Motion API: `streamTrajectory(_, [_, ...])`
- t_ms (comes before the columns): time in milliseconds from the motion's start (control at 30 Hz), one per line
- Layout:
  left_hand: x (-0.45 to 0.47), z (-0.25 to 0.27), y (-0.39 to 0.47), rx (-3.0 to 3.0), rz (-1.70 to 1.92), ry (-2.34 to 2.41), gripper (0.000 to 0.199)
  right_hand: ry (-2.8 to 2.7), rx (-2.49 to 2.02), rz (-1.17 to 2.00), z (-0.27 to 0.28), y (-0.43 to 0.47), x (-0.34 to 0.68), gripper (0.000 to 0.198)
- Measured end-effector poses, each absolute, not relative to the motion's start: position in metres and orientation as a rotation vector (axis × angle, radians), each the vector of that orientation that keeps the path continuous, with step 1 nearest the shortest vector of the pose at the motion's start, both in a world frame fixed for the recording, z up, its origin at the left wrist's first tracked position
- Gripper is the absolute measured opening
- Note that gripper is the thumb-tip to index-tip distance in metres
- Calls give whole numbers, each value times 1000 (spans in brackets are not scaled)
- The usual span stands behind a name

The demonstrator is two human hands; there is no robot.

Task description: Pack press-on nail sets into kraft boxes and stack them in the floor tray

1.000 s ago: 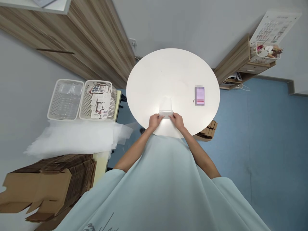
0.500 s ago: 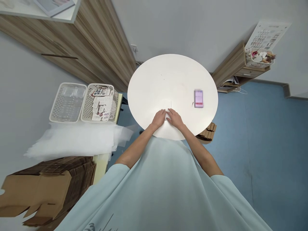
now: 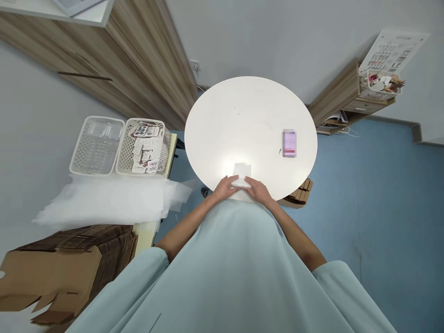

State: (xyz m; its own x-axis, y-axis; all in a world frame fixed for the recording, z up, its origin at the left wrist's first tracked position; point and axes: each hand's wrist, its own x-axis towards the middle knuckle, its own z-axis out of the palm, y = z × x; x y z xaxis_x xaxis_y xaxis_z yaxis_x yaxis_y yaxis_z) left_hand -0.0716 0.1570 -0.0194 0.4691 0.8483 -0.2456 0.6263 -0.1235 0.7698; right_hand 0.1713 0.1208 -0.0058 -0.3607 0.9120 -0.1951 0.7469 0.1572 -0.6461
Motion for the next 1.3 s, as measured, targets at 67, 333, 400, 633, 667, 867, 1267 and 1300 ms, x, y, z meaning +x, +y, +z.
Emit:
streamTrajectory(67, [-71, -17, 162, 1763, 356, 1301, 50, -2087, -1692, 1044, -2, 125, 169, 45])
streamTrajectory(333, [-59, -17, 195, 1576, 338, 1546, 21, -1803, -1871, 1069, -2, 163, 159, 33])
streamTrajectory(400, [-54, -16, 199, 1576, 315, 1597, 24, -1760, -1895, 1052, -4, 171, 158, 27])
streamTrajectory(633, [-43, -7, 211, 1563, 197, 1652, 27, -1747, -2172, 991, -2, 185, 150, 28])
streamTrajectory(667, [-42, -6, 213, 1571, 171, 1653, 27, -1765, -2190, 954, 0, 186, 150, 34])
streamTrajectory(867, [-40, -3, 206, 1606, 162, 1766, 19, -2133, -1967, 821, 11, 195, 150, 50])
streamTrajectory(1267, [-56, -3, 183, 1271, 317, 1874, 37, -2191, -2069, 1019, 19, 157, 107, 18])
streamTrajectory(1300, [-63, -3, 182, 1275, 331, 1880, 37, -2186, -2047, 1039, 18, 155, 99, 17])
